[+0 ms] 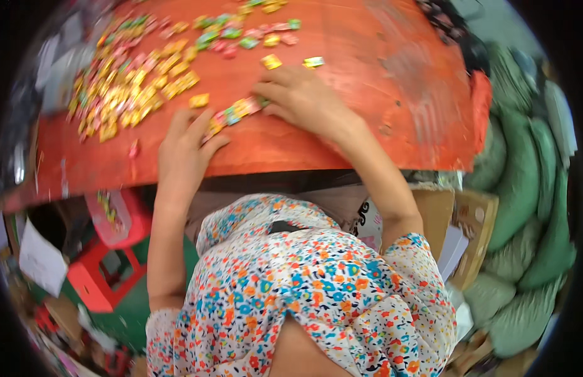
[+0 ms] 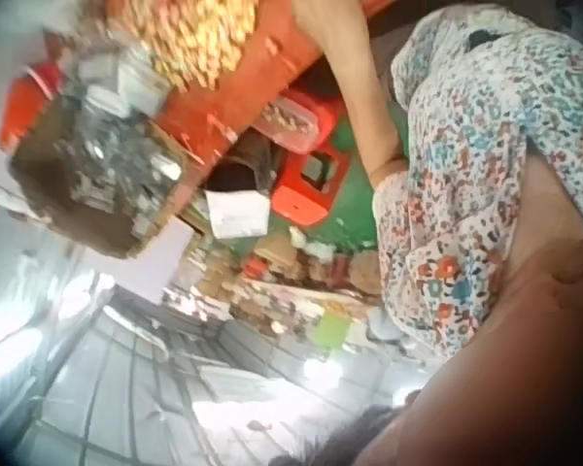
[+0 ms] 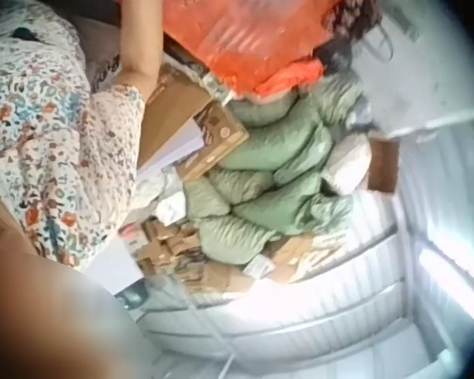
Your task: Organizing small colorful toy tiles into plastic trays and placing them into a shipping box.
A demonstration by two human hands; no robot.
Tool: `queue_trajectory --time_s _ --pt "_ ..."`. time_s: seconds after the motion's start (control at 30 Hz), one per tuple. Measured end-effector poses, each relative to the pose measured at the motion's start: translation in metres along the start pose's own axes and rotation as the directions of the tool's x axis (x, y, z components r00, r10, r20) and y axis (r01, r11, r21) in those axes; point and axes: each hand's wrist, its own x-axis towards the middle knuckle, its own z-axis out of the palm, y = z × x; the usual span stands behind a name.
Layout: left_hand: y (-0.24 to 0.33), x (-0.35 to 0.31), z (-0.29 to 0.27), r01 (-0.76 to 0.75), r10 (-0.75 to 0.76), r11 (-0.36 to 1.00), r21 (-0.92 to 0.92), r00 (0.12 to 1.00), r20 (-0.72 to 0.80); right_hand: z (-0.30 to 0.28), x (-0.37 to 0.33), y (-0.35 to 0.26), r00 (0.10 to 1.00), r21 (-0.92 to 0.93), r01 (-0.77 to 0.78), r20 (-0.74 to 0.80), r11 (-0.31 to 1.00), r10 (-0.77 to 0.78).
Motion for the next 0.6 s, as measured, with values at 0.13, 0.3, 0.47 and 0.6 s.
queue_trajectory --time_s 0.13,0.3,0.47,0.6 --pt "-0.002 -0.001 0.005 -0.097 0.097 0.995 0.006 0.995 0.007 0.013 -0.005 0.003 0.998 0.016 -0.049 0.042 0.999 0.048" --pt "-0.002 -0.003 -0.003 -0.089 0.087 0.991 0.099 0.996 0.033 -0.009 -0.016 -0.001 0.992 0.089 -0.087 -0.083 0.992 0.095" --pt "0.002 -0.005 -0.003 -0.102 0.101 0.992 0.078 0.995 0.017 -0.042 -0.078 0.092 0.78 -0.225 -0.575 -0.442 0.787 0.443" --pt "0.0 -0.006 -0.001 -0.079 0.08 0.994 0.079 0.997 -0.007 -0.055 -0.125 0.154 0.566 -0.253 -0.822 -0.473 0.511 0.676"
